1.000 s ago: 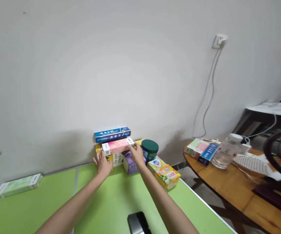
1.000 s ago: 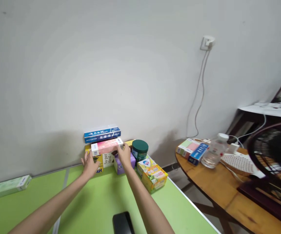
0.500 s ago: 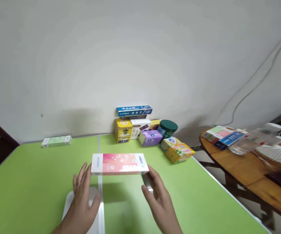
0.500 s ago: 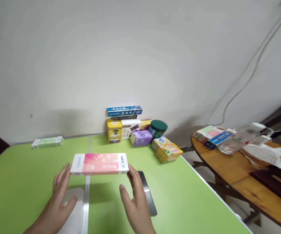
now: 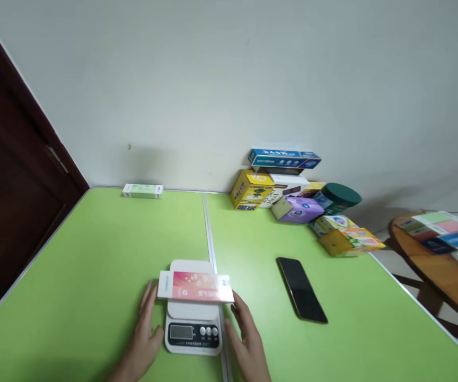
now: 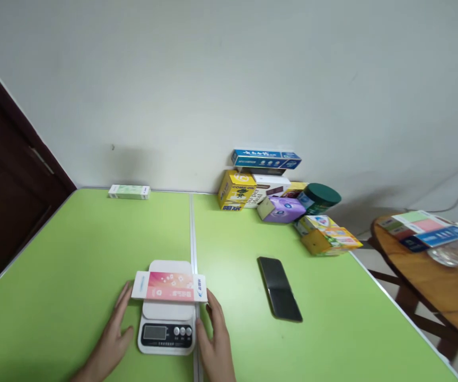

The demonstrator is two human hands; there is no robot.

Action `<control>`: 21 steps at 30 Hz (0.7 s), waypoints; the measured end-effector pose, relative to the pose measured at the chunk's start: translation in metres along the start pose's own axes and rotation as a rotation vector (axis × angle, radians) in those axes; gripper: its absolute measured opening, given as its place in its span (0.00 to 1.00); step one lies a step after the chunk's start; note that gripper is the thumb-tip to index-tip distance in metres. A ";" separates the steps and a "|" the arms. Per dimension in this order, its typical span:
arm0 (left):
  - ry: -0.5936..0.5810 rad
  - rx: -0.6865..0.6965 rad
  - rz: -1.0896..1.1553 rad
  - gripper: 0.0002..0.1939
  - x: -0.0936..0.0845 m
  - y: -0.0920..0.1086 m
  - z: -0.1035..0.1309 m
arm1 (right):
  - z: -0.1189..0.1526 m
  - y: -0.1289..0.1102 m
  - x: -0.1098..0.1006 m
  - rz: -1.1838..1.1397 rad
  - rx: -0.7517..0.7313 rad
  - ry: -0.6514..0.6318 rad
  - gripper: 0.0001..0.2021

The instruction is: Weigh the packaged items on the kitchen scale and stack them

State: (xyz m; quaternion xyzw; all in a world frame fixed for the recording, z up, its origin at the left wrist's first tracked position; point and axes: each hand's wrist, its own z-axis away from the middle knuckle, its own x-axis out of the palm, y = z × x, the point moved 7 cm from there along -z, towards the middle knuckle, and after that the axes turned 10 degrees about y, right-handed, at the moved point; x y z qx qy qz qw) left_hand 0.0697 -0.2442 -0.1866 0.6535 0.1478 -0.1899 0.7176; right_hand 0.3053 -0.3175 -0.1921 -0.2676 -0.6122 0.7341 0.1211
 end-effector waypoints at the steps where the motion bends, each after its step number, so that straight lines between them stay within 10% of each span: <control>1: -0.017 -0.020 0.010 0.40 0.001 -0.002 -0.001 | -0.001 0.002 -0.005 0.023 0.011 0.022 0.28; 8: 0.164 -0.109 0.047 0.36 -0.028 -0.004 -0.007 | -0.009 -0.004 -0.036 -0.039 -0.045 0.264 0.28; 16: -0.006 -0.133 0.147 0.36 0.009 -0.016 0.003 | -0.019 0.001 -0.011 0.002 0.069 0.018 0.25; 21: 0.040 -0.042 0.121 0.35 -0.015 0.006 -0.041 | -0.059 -0.022 0.010 -0.035 0.040 -0.107 0.26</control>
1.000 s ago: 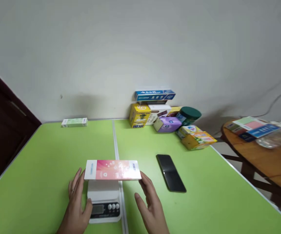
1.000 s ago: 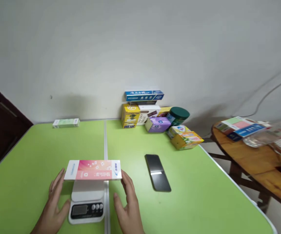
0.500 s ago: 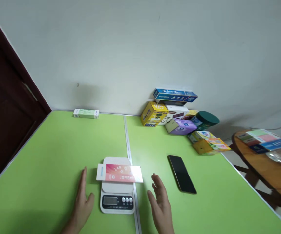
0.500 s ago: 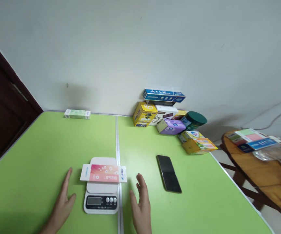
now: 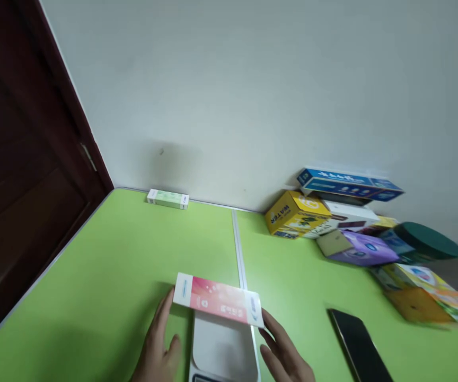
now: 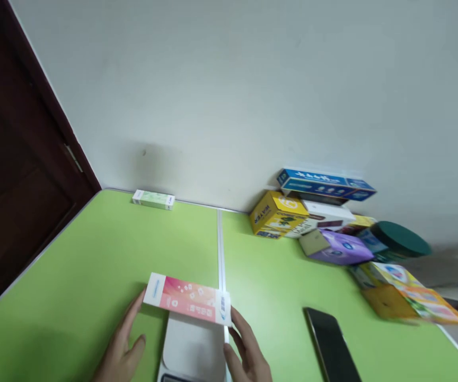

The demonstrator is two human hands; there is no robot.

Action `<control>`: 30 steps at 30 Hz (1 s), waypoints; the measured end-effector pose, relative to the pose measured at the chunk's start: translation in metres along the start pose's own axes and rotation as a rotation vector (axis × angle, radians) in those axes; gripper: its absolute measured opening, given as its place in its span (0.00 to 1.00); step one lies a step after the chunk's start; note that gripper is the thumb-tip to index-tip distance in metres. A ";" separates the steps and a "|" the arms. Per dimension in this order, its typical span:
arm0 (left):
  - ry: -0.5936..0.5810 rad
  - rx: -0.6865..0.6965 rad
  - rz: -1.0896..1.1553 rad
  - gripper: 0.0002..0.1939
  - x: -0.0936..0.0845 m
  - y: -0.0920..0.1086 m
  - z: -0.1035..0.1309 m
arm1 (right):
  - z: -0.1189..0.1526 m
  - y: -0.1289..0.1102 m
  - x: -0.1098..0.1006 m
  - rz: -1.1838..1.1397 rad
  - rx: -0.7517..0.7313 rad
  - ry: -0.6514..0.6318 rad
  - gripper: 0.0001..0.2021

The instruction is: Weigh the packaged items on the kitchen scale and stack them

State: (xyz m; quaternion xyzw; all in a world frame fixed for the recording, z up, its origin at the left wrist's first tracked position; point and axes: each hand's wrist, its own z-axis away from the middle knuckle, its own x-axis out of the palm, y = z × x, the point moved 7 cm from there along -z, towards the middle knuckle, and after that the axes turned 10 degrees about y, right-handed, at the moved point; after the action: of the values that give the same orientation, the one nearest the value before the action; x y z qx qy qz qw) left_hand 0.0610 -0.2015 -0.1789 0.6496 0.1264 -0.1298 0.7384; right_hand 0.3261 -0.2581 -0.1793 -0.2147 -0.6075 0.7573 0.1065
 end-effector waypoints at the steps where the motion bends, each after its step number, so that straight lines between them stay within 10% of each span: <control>1: 0.024 0.009 -0.004 0.35 -0.007 0.007 -0.016 | -0.014 -0.006 0.009 -0.014 -0.007 -0.008 0.26; 12: 0.353 0.100 -0.027 0.32 -0.083 0.072 -0.256 | -0.202 -0.126 0.185 -0.112 -0.212 -0.046 0.31; 17: 0.406 0.093 -0.010 0.33 -0.098 0.065 -0.338 | -0.257 -0.137 0.243 -0.125 -0.232 -0.090 0.32; 30: 0.381 0.015 0.068 0.36 -0.067 0.002 -0.373 | -0.285 -0.090 0.255 -0.148 -0.177 -0.124 0.35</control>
State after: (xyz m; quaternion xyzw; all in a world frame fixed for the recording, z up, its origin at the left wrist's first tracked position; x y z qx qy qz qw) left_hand -0.0071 0.1706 -0.1992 0.6719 0.2409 0.0196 0.7001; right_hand 0.2212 0.1200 -0.1906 -0.1306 -0.6917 0.7025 0.1047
